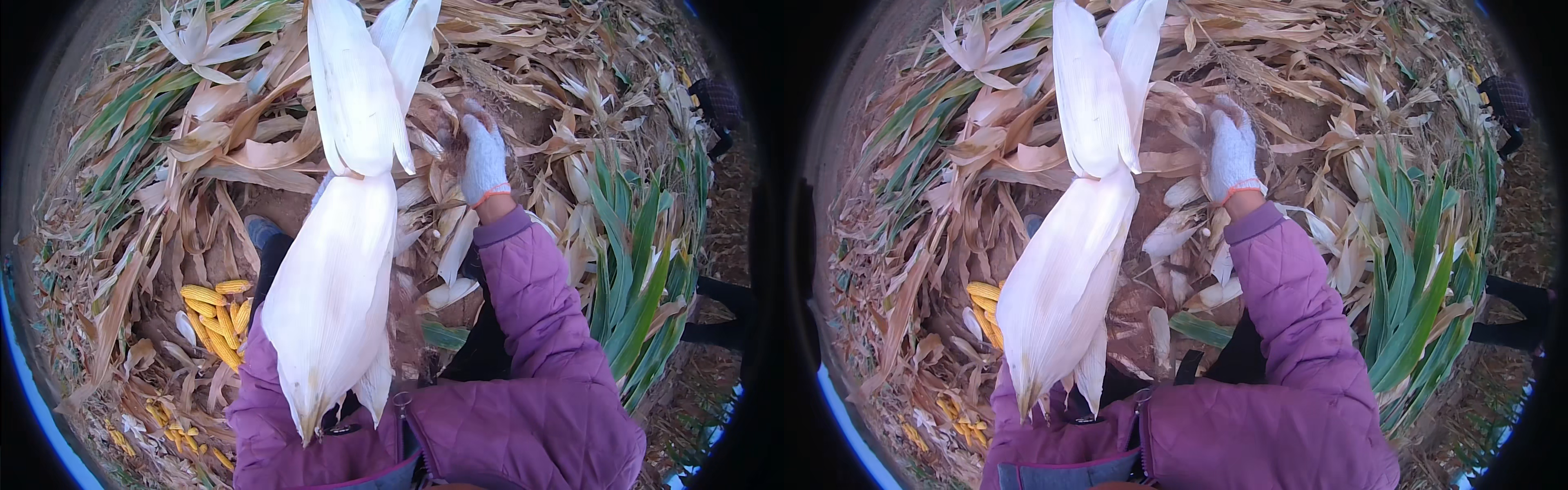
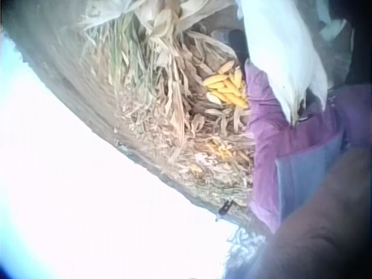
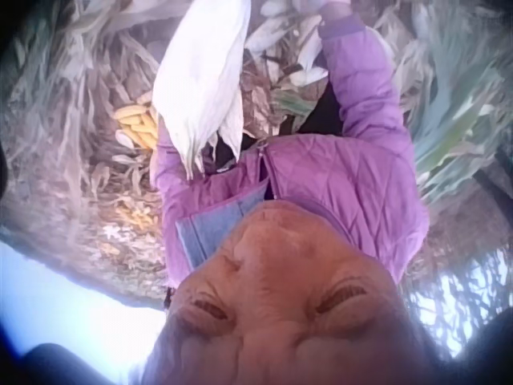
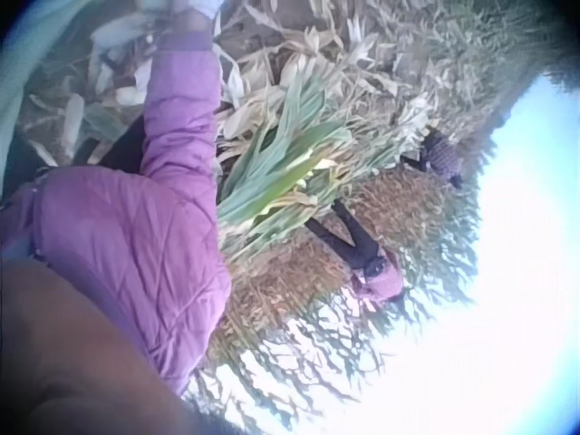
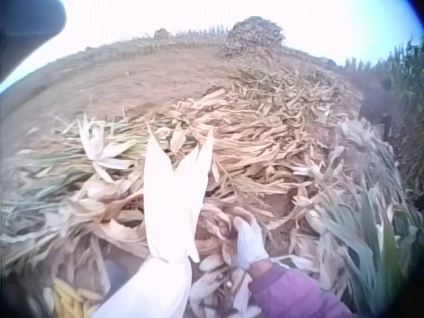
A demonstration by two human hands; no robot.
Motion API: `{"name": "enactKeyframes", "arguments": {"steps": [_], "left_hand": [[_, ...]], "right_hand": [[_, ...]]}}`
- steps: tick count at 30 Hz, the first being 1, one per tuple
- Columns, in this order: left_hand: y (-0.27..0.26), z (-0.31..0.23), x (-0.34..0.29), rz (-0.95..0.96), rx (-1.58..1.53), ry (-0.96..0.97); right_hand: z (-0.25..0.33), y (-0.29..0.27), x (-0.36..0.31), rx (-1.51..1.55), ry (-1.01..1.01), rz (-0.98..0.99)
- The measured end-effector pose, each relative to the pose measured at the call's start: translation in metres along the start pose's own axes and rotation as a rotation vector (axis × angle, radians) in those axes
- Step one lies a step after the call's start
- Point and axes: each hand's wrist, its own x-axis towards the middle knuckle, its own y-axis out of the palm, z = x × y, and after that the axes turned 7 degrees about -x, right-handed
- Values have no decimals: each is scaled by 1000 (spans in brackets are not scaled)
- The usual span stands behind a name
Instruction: The person sits on the ground in a cornfield and repeatedly shucks corn cobs by hand, removing the husks and placing the cleaned cobs into a growing pile nearby.
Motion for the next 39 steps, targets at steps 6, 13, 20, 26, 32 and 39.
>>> {"name": "enactKeyframes", "arguments": {"steps": [6,13,20,26,32,39], "left_hand": [[-5,-2,-1,-42,-52,29],[11,7,7,1,40,89],[13,18,4,3,140,146],[2,53,15,106,537,447],[30,-15,-18,174,649,93],[27,-19,-10,135,609,-89]], "right_hand": [[-6,30,-39,-881,-122,836],[-73,31,-33,-164,365,665],[-98,29,-27,-578,-299,426],[-82,27,-23,-287,61,274],[-49,31,-17,167,151,176],[-74,-16,10,-213,106,558]]}}
